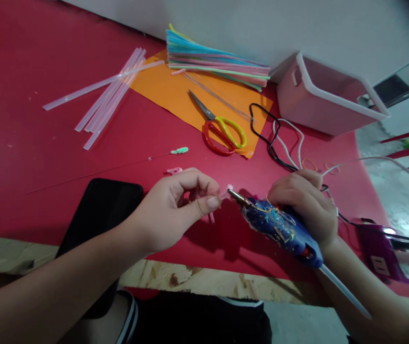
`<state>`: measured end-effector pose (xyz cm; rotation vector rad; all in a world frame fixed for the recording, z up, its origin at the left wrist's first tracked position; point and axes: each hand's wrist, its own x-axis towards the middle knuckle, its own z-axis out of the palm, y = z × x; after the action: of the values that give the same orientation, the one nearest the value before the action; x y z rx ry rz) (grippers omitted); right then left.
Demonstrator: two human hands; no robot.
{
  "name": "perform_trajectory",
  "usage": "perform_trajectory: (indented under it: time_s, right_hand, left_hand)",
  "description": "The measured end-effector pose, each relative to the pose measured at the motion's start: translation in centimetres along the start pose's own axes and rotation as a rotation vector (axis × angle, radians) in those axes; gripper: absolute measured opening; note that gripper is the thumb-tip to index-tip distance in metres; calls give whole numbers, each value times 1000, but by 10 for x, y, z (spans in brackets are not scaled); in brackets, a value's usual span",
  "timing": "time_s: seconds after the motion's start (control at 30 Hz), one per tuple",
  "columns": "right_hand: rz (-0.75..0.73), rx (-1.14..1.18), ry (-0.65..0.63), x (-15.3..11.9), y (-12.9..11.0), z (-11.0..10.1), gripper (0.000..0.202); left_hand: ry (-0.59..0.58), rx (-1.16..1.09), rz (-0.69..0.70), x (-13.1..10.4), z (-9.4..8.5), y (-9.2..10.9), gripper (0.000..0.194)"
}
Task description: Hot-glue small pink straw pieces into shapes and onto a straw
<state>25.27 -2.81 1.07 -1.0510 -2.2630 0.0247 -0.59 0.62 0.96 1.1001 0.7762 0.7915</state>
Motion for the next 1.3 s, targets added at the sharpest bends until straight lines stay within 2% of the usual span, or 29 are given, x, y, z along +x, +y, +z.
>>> perform_trajectory:
  time_s: [0.17, 0.3, 0.4, 0.53, 0.63, 0.73, 0.87, 1.0, 1.13, 1.2, 1.3]
  right_hand:
    - [28, -5, 4, 1, -2, 0, 9]
    - [59, -71, -4, 1, 0, 0, 8]
    - [107, -153, -86, -1, 4, 2, 5]
    - [184, -224, -257, -6, 10, 11, 33]
    - [221, -235, -322, -10, 13, 14, 48]
    - [221, -285, -313, -12, 16, 13, 53]
    - [187, -376, -214, -7, 11, 8, 57]
    - [83, -168, -84, 2, -4, 6, 37]
    - [57, -15, -80, 6, -18, 6, 18]
    - [72, 12, -87, 6, -21, 6, 15]
    - [54, 62, -104, 6, -21, 8, 16]
  left_hand:
    - [-8, 15, -2, 0, 1, 0, 13]
    - [37, 81, 7, 0, 0, -2, 12]
    - [92, 164, 33, -1, 1, -3, 11]
    - [206, 429, 185, -4, 4, -5, 7]
    - [232, 621, 287, -6, 3, -9, 7]
    - [215, 771, 359, -8, 1, -11, 10]
    - [155, 929, 480, -10, 1, -13, 16]
    - [88, 1061, 592, -12, 3, -15, 22]
    - [53, 1173, 711, -13, 4, -16, 24]
    - [16, 1169, 719, -14, 5, -16, 25]
    - [-49, 1105, 660, -14, 5, -17, 24]
